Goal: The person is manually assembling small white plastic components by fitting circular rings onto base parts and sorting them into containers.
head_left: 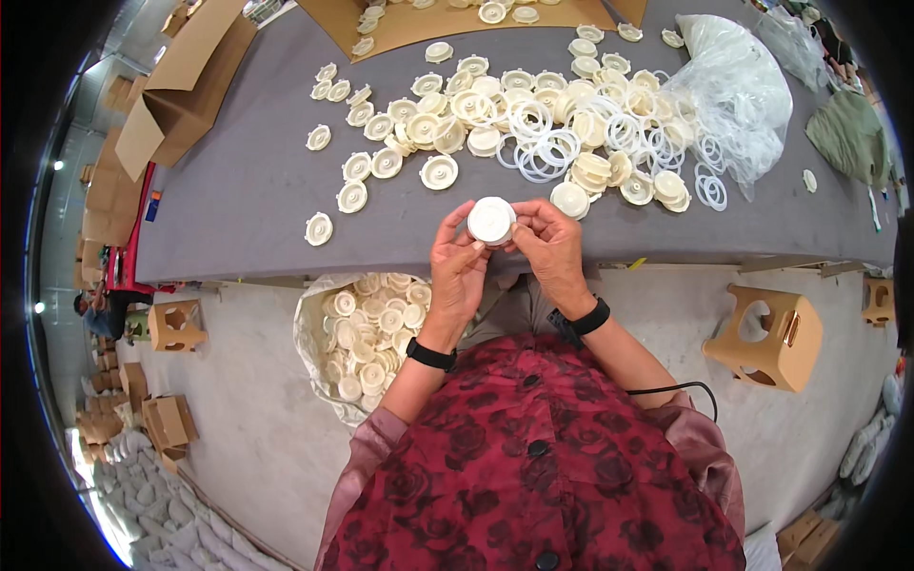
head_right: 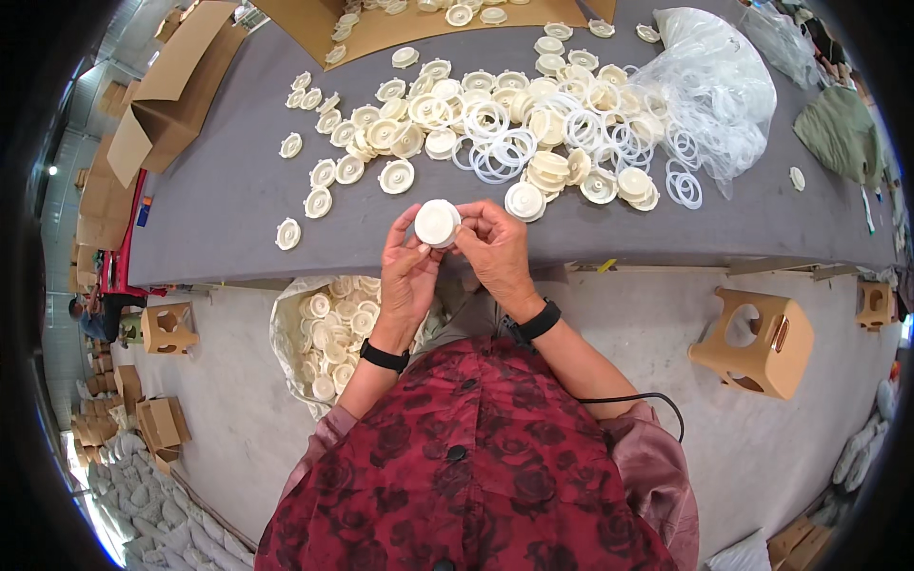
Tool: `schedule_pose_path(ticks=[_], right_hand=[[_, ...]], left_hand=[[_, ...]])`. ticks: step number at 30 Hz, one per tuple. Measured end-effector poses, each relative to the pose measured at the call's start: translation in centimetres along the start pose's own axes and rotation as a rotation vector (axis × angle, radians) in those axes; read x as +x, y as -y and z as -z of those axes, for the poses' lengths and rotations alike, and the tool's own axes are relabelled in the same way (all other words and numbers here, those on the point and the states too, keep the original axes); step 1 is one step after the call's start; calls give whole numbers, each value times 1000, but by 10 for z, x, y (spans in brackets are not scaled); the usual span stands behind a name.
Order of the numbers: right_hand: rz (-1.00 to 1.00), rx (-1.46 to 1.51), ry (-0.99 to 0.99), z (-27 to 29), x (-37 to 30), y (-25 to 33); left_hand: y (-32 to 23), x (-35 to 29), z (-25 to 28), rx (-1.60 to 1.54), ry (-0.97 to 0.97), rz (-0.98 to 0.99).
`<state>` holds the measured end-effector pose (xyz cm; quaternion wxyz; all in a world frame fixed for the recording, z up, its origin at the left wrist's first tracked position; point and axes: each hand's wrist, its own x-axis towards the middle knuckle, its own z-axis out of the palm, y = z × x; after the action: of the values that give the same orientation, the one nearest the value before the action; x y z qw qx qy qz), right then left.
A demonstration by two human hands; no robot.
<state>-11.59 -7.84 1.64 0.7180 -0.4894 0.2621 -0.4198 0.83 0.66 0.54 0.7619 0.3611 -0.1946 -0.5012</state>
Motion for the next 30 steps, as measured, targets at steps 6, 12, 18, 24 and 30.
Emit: schedule_pose_path(ticks=[6, 12, 18, 24, 30], right_hand=[[-52, 14, 53, 9, 2, 6], [-1, 34, 149, 10, 4, 17], [-5, -71, 287, 19, -1, 26], [-141, -170, 405, 21, -4, 23], [85, -417, 366, 10, -5, 17]], left_hand=[[0, -1, 8, -51, 46, -10], [-16, 0, 16, 47, 123, 3], [-35, 3, 21, 282, 254, 27], [-55, 12, 19, 556, 418, 89], [-66, 21, 1, 1069, 527, 88]])
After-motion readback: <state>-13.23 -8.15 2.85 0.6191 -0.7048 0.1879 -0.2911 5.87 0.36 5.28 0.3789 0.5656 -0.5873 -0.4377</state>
